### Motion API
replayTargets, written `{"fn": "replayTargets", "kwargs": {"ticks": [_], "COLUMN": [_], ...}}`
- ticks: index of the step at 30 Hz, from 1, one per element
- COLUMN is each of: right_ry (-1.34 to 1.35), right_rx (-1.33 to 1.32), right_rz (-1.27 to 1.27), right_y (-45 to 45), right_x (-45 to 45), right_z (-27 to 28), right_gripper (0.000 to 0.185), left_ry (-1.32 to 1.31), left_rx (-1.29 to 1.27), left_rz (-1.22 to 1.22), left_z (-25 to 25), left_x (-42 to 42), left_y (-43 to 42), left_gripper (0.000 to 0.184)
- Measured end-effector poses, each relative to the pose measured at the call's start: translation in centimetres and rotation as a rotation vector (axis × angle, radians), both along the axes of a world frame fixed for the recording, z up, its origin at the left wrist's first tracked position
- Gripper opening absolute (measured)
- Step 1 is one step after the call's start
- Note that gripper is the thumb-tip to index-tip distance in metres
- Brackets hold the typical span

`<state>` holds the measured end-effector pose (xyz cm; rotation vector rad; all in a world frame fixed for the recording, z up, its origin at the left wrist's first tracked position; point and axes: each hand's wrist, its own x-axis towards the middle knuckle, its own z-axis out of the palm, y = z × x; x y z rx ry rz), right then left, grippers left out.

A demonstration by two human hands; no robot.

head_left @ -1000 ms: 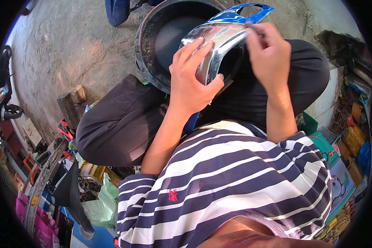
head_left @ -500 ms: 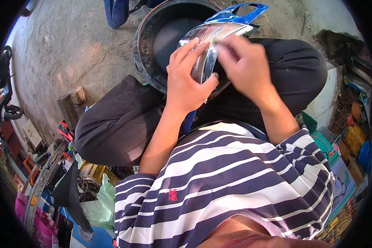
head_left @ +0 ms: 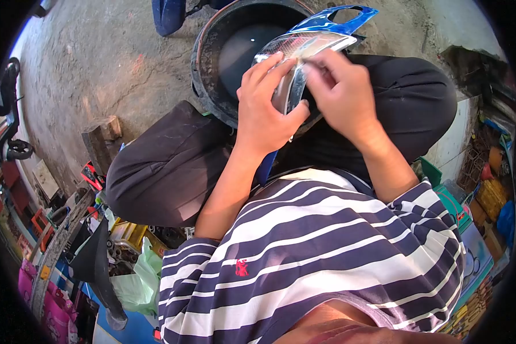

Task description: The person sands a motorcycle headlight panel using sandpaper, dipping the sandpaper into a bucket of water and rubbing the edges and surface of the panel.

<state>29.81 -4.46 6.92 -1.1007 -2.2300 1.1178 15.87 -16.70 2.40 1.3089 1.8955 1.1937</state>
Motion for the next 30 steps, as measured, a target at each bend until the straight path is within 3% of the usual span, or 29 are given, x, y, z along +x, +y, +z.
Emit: {"fn": "replayTargets", "kwargs": {"ticks": [1, 3, 4, 5, 7, 9, 11, 13, 15, 16, 17, 19, 20, 21, 24, 25, 27, 30], "right_ry": [-0.048, 0.082, 0.018, -0.022, 0.085, -0.089, 0.004, 0.189, -0.013, 0.008, -0.066, -0.024, -0.059, -0.06, -0.043, -0.143, 0.035, 0.016], "right_rx": [0.092, 0.134, 0.026, 0.03, 0.126, -0.035, 0.012, 0.011, 0.085, 0.149, -0.037, 0.027, -0.061, 0.039, 0.114, -0.007, 0.051, 0.094], "right_rz": [0.045, -0.105, -0.317, -0.327, -0.151, 0.066, -0.012, -0.367, -0.259, -0.089, -0.021, -0.066, -0.281, -0.327, -0.037, -0.001, -0.099, -0.127], "right_y": [0.0, 2.4, 2.9, 3.6, 1.7, -0.3, 1.7, 4.0, 2.4, 1.2, 0.0, 2.0, 3.1, 4.1, 0.7, 0.4, 2.5, 2.1], "right_x": [0.0, 0.4, 0.5, 1.1, 0.1, -0.2, 0.3, 0.9, 0.6, 0.3, 0.0, 0.4, 0.6, 1.1, 0.1, 0.0, 0.6, 0.2], "right_z": [0.3, -0.3, 0.7, 0.7, -0.5, 0.7, 0.6, -0.4, 0.5, 0.0, 0.6, 1.2, 1.9, 1.5, 0.7, 1.2, 0.1, 0.2], "right_gripper": [0.009, 0.01, 0.013, 0.014, 0.011, 0.013, 0.013, 0.013, 0.013, 0.013, 0.013, 0.013, 0.013, 0.013, 0.013, 0.015, 0.016, 0.016], "left_ry": [-0.028, 0.01, 0.034, 0.024, 0.009, 0.01, 0.014, 0.005, 0.018, -0.002, 0.004, 0.009, -0.001, -0.006, 0.001, -0.002, 0.006, 0.014], "left_rx": [0.001, -0.001, -0.006, -0.009, -0.012, -0.014, -0.006, -0.007, -0.008, -0.024, -0.015, -0.001, 0.0, 0.0, -0.009, -0.014, -0.002, -0.02], "left_rz": [0.003, -0.003, -0.002, 0.001, -0.005, -0.012, -0.007, 0.003, 0.005, 0.001, -0.001, 0.003, 0.0, 0.004, 0.001, -0.003, -0.001, 0.007], "left_z": [-0.2, 0.5, 0.7, 0.7, 0.8, 0.6, 0.6, 0.7, 0.8, 0.6, 0.6, 0.4, 0.5, 0.6, 0.8, 0.8, 0.7, 0.7], "left_x": [0.1, 0.2, 0.1, 0.1, 0.0, -0.1, 0.0, 0.2, 0.1, 0.1, 0.1, 0.1, 0.3, 0.3, -0.1, 0.0, 0.0, 0.1], "left_y": [0.1, 0.3, 0.2, 0.1, 0.2, 0.3, 0.3, 0.2, 0.2, 0.3, 0.3, 0.4, 0.3, 0.3, 0.2, 0.3, 0.4, 0.1], "left_gripper": [0.072, 0.074, 0.075, 0.074, 0.074, 0.075, 0.075, 0.075, 0.075, 0.075, 0.075, 0.075, 0.075, 0.075, 0.075, 0.075, 0.075, 0.075]}}
